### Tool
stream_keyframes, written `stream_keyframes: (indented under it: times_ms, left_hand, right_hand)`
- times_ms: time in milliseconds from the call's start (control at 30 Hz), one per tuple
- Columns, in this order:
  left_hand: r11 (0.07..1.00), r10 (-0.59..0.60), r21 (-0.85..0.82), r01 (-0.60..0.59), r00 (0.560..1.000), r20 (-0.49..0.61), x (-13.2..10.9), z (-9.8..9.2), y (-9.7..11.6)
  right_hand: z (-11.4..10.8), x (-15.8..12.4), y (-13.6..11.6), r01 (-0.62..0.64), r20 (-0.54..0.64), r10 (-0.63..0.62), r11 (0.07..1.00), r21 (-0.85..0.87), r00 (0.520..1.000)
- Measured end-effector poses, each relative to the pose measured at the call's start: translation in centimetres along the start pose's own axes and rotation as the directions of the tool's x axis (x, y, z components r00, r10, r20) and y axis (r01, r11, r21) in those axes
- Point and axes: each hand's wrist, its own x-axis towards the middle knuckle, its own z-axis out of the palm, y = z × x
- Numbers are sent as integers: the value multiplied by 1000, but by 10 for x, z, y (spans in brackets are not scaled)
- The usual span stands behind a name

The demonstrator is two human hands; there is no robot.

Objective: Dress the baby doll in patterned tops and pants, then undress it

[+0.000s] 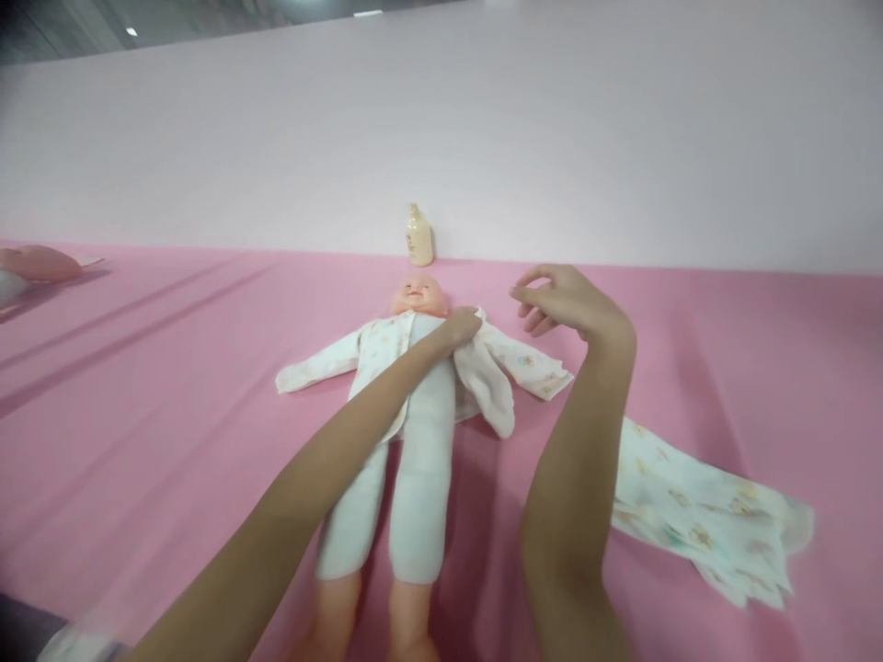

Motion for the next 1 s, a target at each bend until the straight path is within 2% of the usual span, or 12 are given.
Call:
stream_keyframes:
  times_ms: [100,200,300,400,500,667,733,800,900,1000]
  left_hand:
    - [977,13,212,-17,1000,17,-2,-1,4]
    - [896,-5,443,-15,999,44,-1,1,5]
    - [762,8,645,-60,996,83,2,2,2]
    - [573,77,810,-127,992,101,5,0,2]
    - [463,157,880,-106,987,36,3,-5,7]
    - [292,264,956,15,960,-96,-6,-22,26]
    - [321,251,946,42,960,-127,-8,-33,32]
    - [421,241,907,33,959,-146,-7,-46,36]
    - [654,150,756,38,973,-178,-2,-70,38]
    - [881,-31,461,106,985,-168,5,-87,37]
  right_hand:
    - [-8,-4,6,-62,-92,61,998,-17,994]
    - [-13,-7,9,-127,-152,119,991,-45,981]
    - [-16,-8,11,-170,-178,156,983,-69,972]
    - [-18,-7,16,-202,-203,181,975,-88,962]
    - [-19,-5,19,-226,-214,202,970,-94,956]
    - [-17,-3,19,-232,-202,212,969,-84,956]
    - [-17,-2,19,-233,-195,212,968,-89,957]
    - [-16,-1,19,-222,-188,200,970,-100,961]
    - [-12,1,16,-195,-185,167,970,-145,968]
    - [0,6,4,-166,-110,144,959,-230,984]
